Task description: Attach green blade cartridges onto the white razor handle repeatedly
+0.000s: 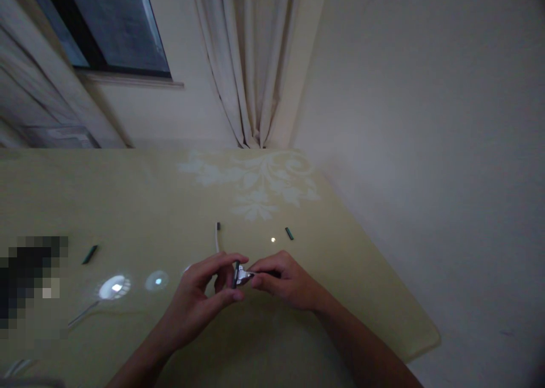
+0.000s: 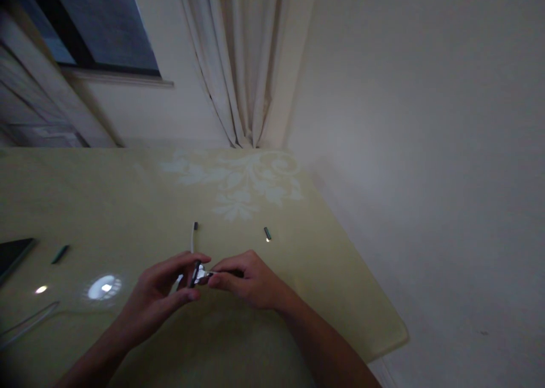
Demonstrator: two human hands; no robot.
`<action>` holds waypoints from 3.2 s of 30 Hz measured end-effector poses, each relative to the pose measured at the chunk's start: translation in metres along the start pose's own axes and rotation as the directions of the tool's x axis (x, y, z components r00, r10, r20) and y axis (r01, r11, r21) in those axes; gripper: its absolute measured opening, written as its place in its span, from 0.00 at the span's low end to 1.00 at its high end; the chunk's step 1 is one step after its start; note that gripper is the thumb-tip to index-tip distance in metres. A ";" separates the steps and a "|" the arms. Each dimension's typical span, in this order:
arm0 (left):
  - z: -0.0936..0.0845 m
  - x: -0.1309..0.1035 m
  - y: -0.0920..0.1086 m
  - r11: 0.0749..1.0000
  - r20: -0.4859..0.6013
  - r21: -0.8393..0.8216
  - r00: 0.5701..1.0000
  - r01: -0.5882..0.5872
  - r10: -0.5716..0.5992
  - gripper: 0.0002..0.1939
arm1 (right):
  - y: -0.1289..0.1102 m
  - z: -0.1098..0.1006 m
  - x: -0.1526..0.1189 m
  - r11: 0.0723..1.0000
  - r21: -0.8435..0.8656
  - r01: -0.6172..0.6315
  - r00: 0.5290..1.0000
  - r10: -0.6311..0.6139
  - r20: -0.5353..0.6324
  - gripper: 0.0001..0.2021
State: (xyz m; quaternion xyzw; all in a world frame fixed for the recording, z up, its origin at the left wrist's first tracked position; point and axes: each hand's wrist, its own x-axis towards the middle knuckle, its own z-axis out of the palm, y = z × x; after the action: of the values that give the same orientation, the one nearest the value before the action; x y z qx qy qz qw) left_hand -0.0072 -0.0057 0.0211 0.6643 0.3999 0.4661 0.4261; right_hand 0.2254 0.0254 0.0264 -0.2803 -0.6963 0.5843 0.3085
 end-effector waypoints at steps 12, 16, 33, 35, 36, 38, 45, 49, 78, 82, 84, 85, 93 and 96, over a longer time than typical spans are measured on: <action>0.001 0.006 0.001 0.994 -0.010 0.097 0.998 -0.055 0.056 0.22 | 0.011 -0.001 0.001 0.992 -0.117 0.049 0.998 -0.052 -0.026 0.24; -0.001 0.005 -0.003 0.998 0.024 0.059 1.000 -0.006 0.004 0.21 | 0.011 -0.001 0.001 0.994 -0.097 0.059 0.998 -0.060 -0.006 0.23; -0.002 0.000 -0.012 0.993 0.021 -0.088 0.997 0.073 -0.071 0.24 | 0.006 0.006 0.003 0.988 -0.119 0.102 0.991 -0.111 -0.076 0.25; -0.002 0.001 -0.011 0.998 0.013 -0.050 0.999 0.047 -0.046 0.23 | 0.007 0.007 0.003 0.987 -0.125 0.104 0.991 -0.114 -0.073 0.24; -0.002 0.001 -0.009 0.999 -0.001 -0.020 1.000 0.031 -0.031 0.22 | 0.008 0.007 0.003 0.985 -0.131 0.109 0.990 -0.119 -0.073 0.24; -0.001 0.004 -0.006 0.999 -0.030 0.039 1.000 0.001 0.000 0.21 | 0.008 0.008 0.003 0.982 -0.144 0.122 0.988 -0.134 -0.082 0.22; -0.002 0.005 0.000 0.995 -0.044 0.091 0.998 -0.038 0.042 0.18 | 0.009 0.012 0.002 0.980 -0.182 0.076 0.991 -0.095 -0.095 0.22; -0.009 0.003 -0.001 0.992 0.011 0.117 0.999 -0.052 0.051 0.21 | 0.006 0.013 0.001 0.982 -0.171 0.082 0.990 -0.100 -0.103 0.22; -0.025 0.019 -0.020 0.870 -0.244 0.453 0.966 0.195 -0.089 0.21 | -0.005 0.000 0.005 0.920 0.382 0.093 0.974 -0.004 -0.226 0.22; -0.023 0.020 -0.031 0.630 -0.178 0.751 0.980 0.196 -0.092 0.20 | -0.005 -0.005 0.007 0.908 0.407 0.100 0.977 -0.012 -0.214 0.21; -0.021 0.019 -0.035 0.536 -0.131 0.824 0.982 0.184 -0.136 0.22 | -0.004 -0.006 0.008 0.926 0.365 0.101 0.974 -0.018 -0.224 0.22; -0.021 0.019 -0.036 0.501 -0.114 0.846 0.980 0.183 -0.165 0.23 | -0.004 -0.006 0.009 0.934 0.343 0.098 0.973 -0.017 -0.232 0.23; -0.016 0.018 -0.036 0.424 -0.060 0.878 0.932 0.220 -0.358 0.18 | 0.005 -0.031 0.014 0.995 0.100 0.020 0.957 0.010 -0.290 0.22; -0.016 0.018 -0.032 0.390 -0.069 0.892 0.923 0.227 -0.379 0.18 | 0.014 -0.058 0.011 0.996 -0.046 -0.080 0.923 0.056 -0.381 0.17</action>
State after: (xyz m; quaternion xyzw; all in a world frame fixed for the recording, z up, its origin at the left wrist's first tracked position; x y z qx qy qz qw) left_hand -0.0220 0.0241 -0.0006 0.7348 0.6652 0.0523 0.1218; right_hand 0.2621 0.0729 0.0209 -0.4213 -0.6309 0.5078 0.4083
